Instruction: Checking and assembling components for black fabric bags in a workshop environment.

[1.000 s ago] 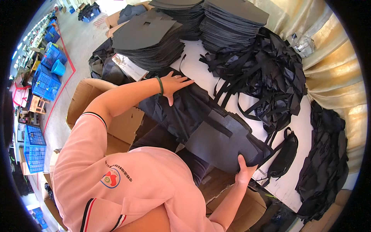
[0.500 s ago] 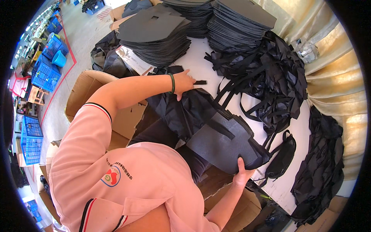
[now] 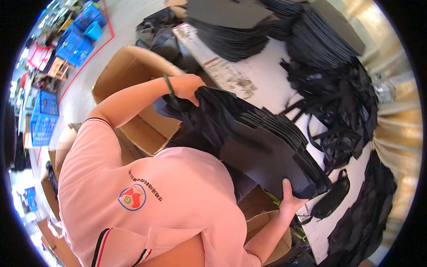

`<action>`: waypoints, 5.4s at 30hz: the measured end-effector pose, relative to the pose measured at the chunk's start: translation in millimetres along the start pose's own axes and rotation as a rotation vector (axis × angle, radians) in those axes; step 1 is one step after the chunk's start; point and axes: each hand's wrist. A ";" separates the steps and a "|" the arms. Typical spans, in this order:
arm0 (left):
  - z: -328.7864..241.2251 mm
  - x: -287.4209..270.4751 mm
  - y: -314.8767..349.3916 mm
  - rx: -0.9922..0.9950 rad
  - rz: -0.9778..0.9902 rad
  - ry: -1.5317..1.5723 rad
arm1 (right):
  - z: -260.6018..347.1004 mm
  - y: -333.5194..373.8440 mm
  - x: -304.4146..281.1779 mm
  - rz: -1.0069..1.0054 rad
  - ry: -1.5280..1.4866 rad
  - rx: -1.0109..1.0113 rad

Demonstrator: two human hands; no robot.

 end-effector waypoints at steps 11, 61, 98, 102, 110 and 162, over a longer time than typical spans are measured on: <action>244.4 77.2 186.0 -0.750 -0.238 0.327 | 14.1 -70.0 348.1 0.605 -0.067 -0.372; -29.2 -23.5 -93.4 0.117 0.677 0.807 | -114.2 -391.7 -87.0 -0.376 1.026 0.025; -247.0 -36.3 -175.5 0.652 -0.346 0.462 | 120.8 -253.5 -42.1 0.271 0.500 -0.620; -199.5 -29.4 -181.0 0.612 -0.087 0.109 | 176.0 -255.4 -69.8 -0.175 0.379 -0.715; -144.6 -36.5 -209.3 0.329 -0.112 0.554 | 247.3 -270.8 -91.2 -0.344 0.256 -0.483; -159.8 -63.8 -121.7 1.495 0.461 1.671 | -7.6 -184.3 146.3 1.090 -0.126 -0.225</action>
Point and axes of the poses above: each hand's wrist, its own y-axis away from the middle knuckle, its own x-axis out of the palm, z = x × y, and after that the axes turned 8 degrees about -x, right-handed
